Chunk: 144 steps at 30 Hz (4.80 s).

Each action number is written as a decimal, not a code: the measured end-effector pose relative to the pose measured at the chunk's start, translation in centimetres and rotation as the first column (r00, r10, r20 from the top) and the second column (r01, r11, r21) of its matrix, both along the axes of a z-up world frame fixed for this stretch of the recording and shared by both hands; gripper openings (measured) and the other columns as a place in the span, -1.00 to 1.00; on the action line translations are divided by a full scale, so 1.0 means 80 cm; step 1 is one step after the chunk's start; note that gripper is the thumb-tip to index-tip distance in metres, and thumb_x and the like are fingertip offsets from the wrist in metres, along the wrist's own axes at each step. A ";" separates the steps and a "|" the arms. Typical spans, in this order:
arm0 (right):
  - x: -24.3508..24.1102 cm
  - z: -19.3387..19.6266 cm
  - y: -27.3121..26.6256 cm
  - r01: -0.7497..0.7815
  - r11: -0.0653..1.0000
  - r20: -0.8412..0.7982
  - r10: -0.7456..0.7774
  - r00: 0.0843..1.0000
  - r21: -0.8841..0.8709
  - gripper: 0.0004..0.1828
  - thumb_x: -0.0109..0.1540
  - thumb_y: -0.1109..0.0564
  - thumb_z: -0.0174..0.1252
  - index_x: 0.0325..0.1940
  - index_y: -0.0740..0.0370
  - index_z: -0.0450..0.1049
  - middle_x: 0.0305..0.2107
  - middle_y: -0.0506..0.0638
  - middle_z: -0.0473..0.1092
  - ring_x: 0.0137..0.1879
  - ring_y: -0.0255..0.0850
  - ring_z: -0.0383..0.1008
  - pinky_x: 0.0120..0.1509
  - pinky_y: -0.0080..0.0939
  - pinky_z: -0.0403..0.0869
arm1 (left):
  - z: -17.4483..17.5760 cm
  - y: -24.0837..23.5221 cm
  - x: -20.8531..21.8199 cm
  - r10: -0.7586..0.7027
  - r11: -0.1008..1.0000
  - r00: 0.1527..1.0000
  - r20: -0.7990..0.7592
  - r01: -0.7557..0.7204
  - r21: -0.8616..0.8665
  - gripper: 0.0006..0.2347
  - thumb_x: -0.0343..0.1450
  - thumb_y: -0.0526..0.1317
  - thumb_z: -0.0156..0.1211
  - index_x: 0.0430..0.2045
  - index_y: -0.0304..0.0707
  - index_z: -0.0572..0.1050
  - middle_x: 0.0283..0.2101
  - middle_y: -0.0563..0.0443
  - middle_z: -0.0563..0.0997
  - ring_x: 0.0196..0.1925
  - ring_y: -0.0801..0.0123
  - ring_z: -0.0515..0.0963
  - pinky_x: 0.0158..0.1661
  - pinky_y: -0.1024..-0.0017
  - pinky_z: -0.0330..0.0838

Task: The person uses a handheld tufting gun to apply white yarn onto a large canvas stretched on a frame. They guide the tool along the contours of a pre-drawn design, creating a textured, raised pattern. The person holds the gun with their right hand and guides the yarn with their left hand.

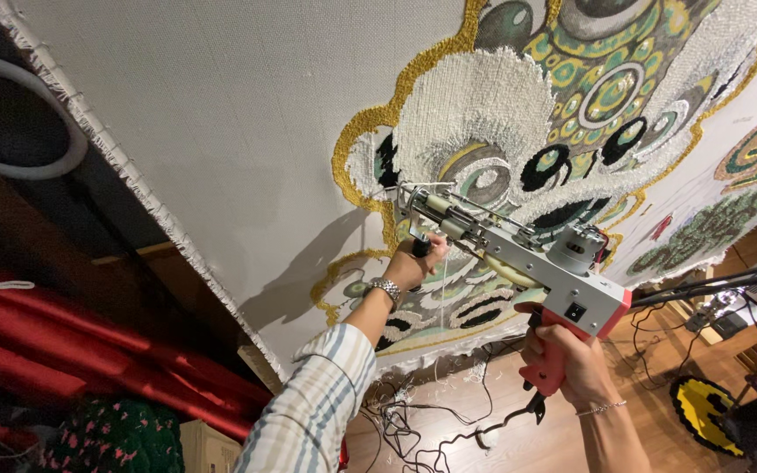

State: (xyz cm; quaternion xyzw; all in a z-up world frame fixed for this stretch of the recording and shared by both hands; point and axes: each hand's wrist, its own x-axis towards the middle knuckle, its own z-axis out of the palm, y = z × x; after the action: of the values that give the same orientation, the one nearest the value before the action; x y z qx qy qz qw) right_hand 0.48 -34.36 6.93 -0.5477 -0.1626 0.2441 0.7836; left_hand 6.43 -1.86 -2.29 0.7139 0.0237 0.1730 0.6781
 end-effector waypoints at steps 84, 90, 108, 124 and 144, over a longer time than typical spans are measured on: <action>0.010 -0.002 0.094 0.107 0.984 0.125 -0.090 0.988 -0.139 -0.67 0.17 0.26 0.11 0.00 0.43 0.52 -0.60 -0.04 0.32 -0.55 -0.29 0.31 -0.49 -0.28 0.33 | 0.079 0.085 -0.058 0.117 0.980 0.859 -0.499 -0.017 0.199 -0.66 0.34 0.08 0.35 -0.40 -0.25 0.62 -0.35 0.06 0.70 -0.57 0.45 0.52 -0.51 0.47 0.46; 0.001 -0.004 0.122 0.246 0.906 0.238 -0.169 0.957 -0.345 -0.77 0.19 0.17 0.21 -0.08 0.26 0.57 -0.66 -0.06 0.36 -0.61 -0.33 0.34 -0.59 -0.29 0.32 | 0.090 0.118 -0.060 0.495 0.651 0.829 -0.260 -0.155 0.743 -0.54 0.25 0.24 0.38 -0.41 -0.24 0.67 -0.43 -0.12 0.70 -0.40 0.19 0.70 -0.31 0.25 0.56; 0.004 -0.038 0.137 0.261 0.927 0.218 -0.205 0.954 -0.269 -0.80 0.20 0.19 0.24 -0.15 0.35 0.55 -0.64 -0.03 0.39 -0.61 -0.31 0.34 -0.58 -0.27 0.34 | 0.137 0.113 -0.067 0.578 0.624 0.764 -0.286 -0.188 0.758 -0.70 0.26 0.04 0.32 -0.35 -0.15 0.66 -0.26 -0.16 0.72 -0.18 0.03 0.70 -0.13 0.16 0.57; 0.001 -0.037 0.135 0.240 0.932 0.147 -0.206 0.967 -0.270 -0.80 0.20 0.19 0.25 -0.14 0.36 0.53 -0.63 -0.01 0.37 -0.60 -0.28 0.35 -0.56 -0.25 0.38 | 0.129 0.112 -0.067 0.578 0.617 0.788 -0.209 -0.255 0.744 -0.74 0.23 0.00 0.33 -0.41 -0.16 0.68 -0.30 -0.17 0.71 -0.22 0.00 0.69 -0.16 0.14 0.55; 0.012 -0.029 0.092 0.203 0.914 0.133 -0.166 0.977 -0.351 -0.73 0.18 0.20 0.27 -0.13 0.46 0.46 -0.57 0.02 0.41 -0.58 -0.25 0.38 -0.55 -0.21 0.41 | 0.093 0.077 -0.063 0.346 0.899 0.884 -0.315 -0.216 0.381 -0.67 0.40 0.01 0.30 -0.29 -0.37 0.61 -0.43 -0.13 0.69 -0.47 0.26 0.69 -0.42 0.39 0.55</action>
State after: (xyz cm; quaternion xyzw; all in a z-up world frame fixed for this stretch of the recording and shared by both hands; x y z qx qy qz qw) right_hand 1.42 -26.99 4.59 -0.7073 -0.1017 0.1670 0.6794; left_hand 1.40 4.31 5.12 0.8269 0.2278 0.1328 0.4967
